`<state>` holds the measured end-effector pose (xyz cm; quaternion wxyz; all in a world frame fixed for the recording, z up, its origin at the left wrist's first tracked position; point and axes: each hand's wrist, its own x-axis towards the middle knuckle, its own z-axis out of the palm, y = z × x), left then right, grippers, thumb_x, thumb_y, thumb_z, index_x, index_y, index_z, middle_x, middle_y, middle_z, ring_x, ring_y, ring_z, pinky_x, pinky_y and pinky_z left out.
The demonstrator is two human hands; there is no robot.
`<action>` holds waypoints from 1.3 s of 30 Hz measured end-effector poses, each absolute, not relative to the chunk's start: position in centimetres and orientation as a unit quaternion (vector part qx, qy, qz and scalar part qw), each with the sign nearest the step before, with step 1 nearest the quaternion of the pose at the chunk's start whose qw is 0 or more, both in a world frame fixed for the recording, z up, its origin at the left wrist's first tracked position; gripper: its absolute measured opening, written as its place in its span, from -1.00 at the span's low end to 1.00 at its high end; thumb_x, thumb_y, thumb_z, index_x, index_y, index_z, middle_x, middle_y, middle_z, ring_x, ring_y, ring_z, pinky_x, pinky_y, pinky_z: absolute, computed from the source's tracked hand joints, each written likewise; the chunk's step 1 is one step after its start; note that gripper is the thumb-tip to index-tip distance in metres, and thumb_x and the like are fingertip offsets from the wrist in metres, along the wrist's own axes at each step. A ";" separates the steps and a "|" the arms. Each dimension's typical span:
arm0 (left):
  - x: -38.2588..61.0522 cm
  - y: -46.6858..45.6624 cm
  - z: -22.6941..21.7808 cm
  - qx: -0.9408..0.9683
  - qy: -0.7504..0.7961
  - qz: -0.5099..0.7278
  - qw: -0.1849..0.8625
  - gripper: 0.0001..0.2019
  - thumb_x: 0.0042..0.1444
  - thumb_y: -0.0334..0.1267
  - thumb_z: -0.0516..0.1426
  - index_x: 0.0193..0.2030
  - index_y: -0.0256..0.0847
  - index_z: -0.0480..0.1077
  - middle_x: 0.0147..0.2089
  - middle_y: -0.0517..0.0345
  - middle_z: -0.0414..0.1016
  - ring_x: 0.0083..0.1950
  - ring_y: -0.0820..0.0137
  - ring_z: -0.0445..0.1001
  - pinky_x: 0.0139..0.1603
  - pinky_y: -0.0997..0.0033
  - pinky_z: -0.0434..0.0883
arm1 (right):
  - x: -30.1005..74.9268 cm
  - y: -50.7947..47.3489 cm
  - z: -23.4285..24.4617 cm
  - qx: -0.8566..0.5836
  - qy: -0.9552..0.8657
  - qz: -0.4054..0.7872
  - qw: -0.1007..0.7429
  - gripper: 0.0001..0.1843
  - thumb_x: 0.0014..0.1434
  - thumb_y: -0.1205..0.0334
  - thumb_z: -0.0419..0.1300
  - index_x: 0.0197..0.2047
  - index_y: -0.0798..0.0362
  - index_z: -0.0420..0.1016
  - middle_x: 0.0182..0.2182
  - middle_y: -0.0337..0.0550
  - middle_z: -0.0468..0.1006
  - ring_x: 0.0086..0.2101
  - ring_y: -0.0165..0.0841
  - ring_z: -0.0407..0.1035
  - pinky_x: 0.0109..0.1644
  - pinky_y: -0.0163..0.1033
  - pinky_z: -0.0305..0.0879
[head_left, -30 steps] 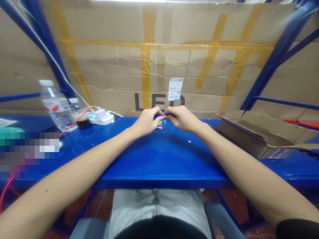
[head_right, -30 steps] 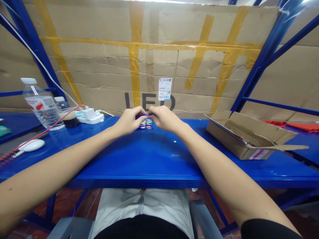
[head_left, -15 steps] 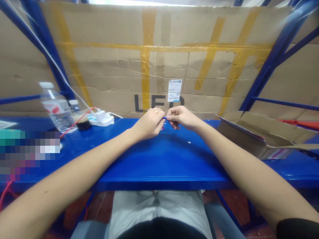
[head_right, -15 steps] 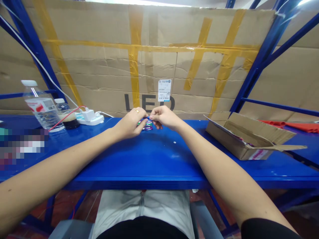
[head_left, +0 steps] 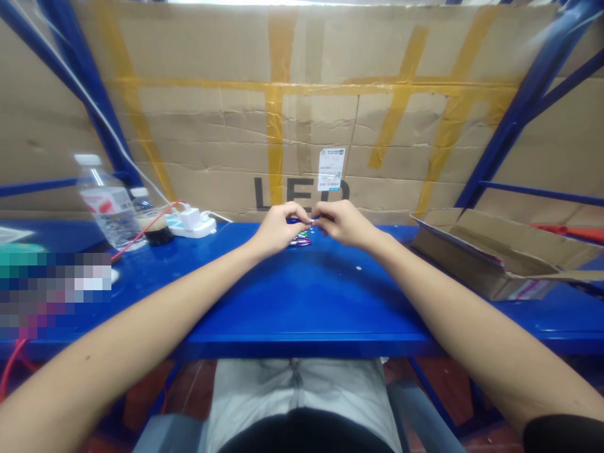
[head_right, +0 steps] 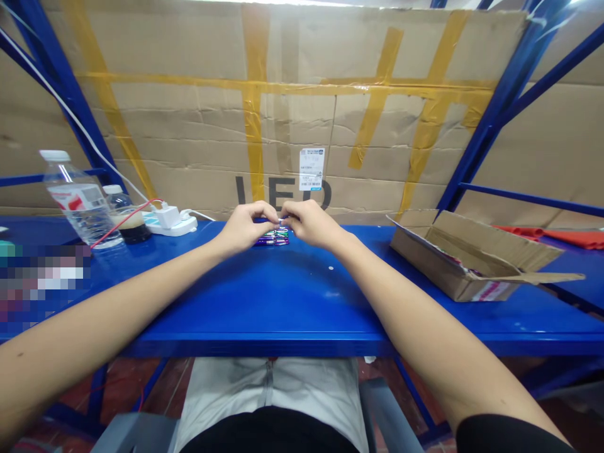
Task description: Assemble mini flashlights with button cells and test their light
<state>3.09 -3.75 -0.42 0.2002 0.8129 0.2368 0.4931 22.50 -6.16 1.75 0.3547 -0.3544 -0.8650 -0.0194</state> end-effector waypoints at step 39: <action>2.5 -3.5 -1.7 0.907 0.241 0.323 -0.120 -0.83 0.34 -0.27 -0.04 -0.19 -0.26 0.33 -0.22 -0.05 0.46 -0.18 0.26 0.45 -0.13 0.27 0.39 | 22.0 -5.9 1.8 -0.438 -0.746 0.356 0.352 -0.74 0.10 0.26 0.35 -0.50 0.13 0.37 -0.68 -0.20 0.46 -0.71 -0.44 0.34 -0.73 -0.39 0.21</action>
